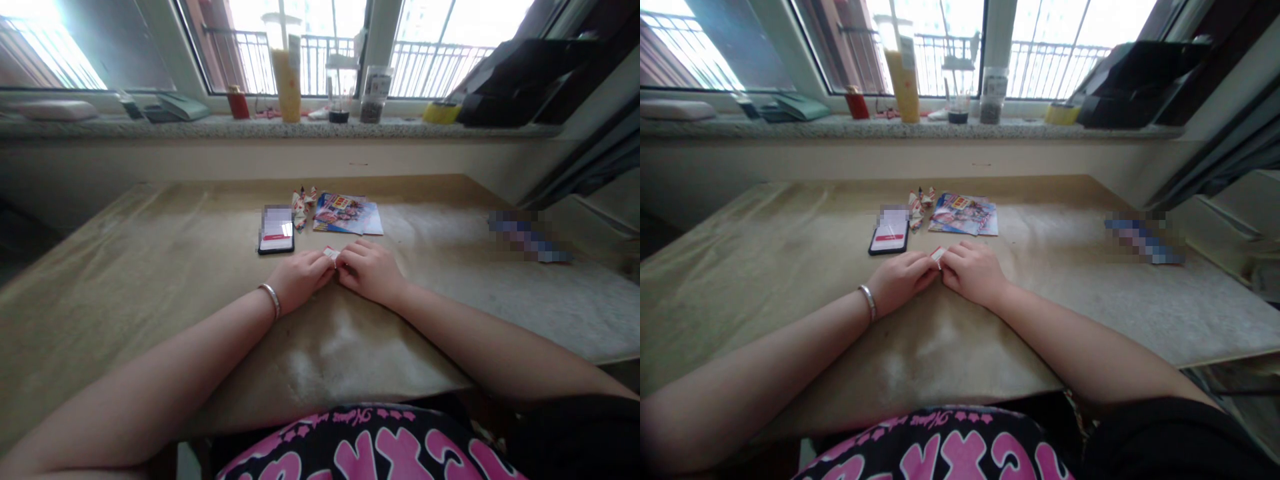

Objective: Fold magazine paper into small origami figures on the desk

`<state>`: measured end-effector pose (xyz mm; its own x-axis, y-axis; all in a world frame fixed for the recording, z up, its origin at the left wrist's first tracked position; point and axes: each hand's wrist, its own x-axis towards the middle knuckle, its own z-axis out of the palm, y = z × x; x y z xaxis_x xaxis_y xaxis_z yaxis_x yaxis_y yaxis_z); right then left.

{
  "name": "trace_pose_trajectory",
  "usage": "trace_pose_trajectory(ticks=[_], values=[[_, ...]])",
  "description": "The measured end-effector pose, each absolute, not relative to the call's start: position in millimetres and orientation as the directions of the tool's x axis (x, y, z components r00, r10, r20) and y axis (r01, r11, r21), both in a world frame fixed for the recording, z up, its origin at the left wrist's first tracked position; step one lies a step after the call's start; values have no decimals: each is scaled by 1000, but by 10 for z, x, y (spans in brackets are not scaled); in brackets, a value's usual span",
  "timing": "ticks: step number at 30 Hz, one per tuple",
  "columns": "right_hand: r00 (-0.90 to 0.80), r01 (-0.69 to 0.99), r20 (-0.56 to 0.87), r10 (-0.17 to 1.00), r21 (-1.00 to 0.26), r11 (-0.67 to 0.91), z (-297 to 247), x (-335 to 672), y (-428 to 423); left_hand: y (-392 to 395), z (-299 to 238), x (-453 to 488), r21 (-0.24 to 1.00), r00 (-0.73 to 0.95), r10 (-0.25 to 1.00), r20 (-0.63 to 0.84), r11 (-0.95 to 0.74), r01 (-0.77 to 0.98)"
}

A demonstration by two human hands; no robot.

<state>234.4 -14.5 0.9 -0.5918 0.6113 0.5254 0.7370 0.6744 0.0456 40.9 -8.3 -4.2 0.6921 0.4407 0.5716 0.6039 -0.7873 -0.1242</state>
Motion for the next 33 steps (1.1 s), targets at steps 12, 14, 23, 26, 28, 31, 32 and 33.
trace_pose_trajectory(ticks=[12, 14, 23, 26, 28, 31, 32, 33], values=[[-592, 715, 533, 604, 1, 699, 1, 2325, -144, -99, -26, 422, -127, 666, 473, 577, -754, 645], [-592, 714, 532, 606, -2, 700, -1, 2327, -142, -111, -15, 424, -151, 666, 476, 575, -738, 658], [-552, 737, 535, 639, -44, 674, 24, 2416, -110, -95, -15, 376, -150, 634, 522, 570, -693, 705], [-542, 740, 526, 655, -71, 669, 35, 2470, -89, -92, 5, 354, -130, 618, 543, 569, -682, 719], [-535, 740, 520, 666, -92, 667, 38, 2523, -68, -91, 19, 340, -110, 606, 557, 568, -678, 727], [-506, 742, 523, 686, -142, 656, 40, 2618, -26, -90, 32, 325, -75, 580, 575, 577, -670, 739], [-496, 743, 521, 694, -159, 650, 42, 2650, -12, -90, 34, 323, -67, 573, 582, 578, -666, 743], [-484, 745, 524, 701, -172, 644, 44, 2679, 2, -90, 35, 321, -62, 568, 589, 575, -661, 748]])
